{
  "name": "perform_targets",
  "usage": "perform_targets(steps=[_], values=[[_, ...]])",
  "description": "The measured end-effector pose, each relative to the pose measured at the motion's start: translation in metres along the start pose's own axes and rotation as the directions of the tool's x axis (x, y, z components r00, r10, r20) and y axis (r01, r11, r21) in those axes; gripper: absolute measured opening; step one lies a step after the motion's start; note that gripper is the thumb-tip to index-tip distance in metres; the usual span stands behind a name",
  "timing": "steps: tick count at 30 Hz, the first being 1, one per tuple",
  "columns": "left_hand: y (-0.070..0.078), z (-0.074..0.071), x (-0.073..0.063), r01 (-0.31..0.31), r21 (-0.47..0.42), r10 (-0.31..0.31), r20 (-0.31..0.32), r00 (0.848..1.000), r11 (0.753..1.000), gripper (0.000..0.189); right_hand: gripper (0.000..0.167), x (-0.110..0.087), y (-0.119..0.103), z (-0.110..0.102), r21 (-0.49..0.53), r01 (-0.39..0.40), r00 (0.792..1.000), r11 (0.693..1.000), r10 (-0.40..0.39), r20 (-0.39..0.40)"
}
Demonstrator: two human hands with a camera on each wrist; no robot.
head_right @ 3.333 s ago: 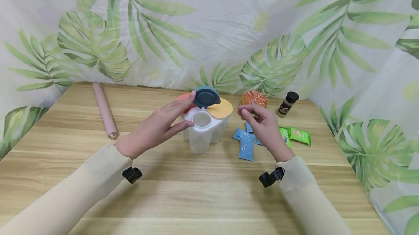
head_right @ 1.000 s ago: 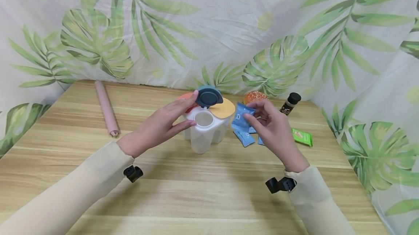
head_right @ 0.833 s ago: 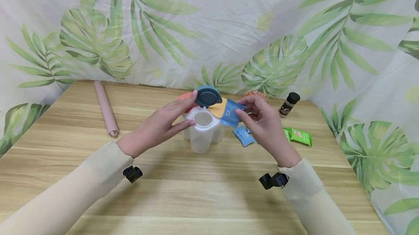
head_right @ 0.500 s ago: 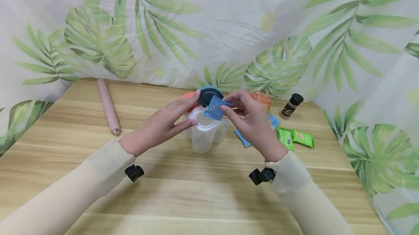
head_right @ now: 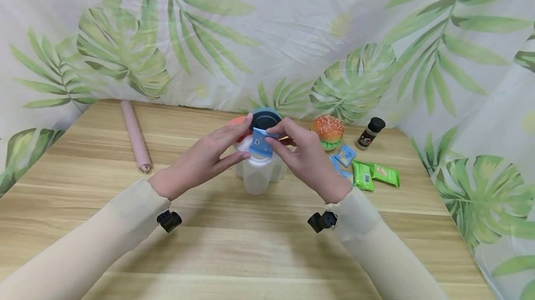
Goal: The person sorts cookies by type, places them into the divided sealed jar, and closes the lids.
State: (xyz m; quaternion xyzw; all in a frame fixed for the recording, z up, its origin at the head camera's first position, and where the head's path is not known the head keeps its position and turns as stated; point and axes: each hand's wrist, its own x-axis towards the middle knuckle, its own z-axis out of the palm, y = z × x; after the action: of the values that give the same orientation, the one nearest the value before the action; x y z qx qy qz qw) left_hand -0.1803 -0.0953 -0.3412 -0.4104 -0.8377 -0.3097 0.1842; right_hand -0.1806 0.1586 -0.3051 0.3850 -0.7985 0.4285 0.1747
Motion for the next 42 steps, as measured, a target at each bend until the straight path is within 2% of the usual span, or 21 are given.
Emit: perform_targets(steps=[10, 17, 24, 32, 42], values=[[0.000, 0.001, 0.000, 0.006, -0.009, -0.006, 0.002, 1.000, 1.000, 0.079, 0.016, 0.000, 0.004, 0.004, -0.032, 0.075, 0.997, 0.997, -0.075, 0.008], [0.000, -0.001, 0.002, 0.026, -0.003, -0.026, -0.009, 1.000, 1.000, 0.078, 0.014, 0.003, 0.004, 0.001, -0.042, 0.064, 0.998, 0.997, -0.063, 0.027], [0.001, 0.000, 0.001, 0.033, -0.004, -0.033, 0.000, 0.999, 0.999, 0.079, 0.015, -0.004, 0.004, -0.005, -0.058, 0.040, 0.995, 0.998, -0.034, 0.092], [0.000, 0.002, 0.001, 0.013, -0.005, -0.013, 0.001, 1.000, 1.000, 0.081, 0.019, -0.009, 0.008, -0.004, -0.032, 0.064, 0.985, 0.997, -0.058, 0.165], [0.000, 0.002, 0.001, 0.020, 0.007, -0.020, 0.006, 1.000, 1.000, 0.080, 0.016, -0.010, 0.008, -0.004, -0.137, 0.102, 0.974, 0.985, -0.071, 0.216]])
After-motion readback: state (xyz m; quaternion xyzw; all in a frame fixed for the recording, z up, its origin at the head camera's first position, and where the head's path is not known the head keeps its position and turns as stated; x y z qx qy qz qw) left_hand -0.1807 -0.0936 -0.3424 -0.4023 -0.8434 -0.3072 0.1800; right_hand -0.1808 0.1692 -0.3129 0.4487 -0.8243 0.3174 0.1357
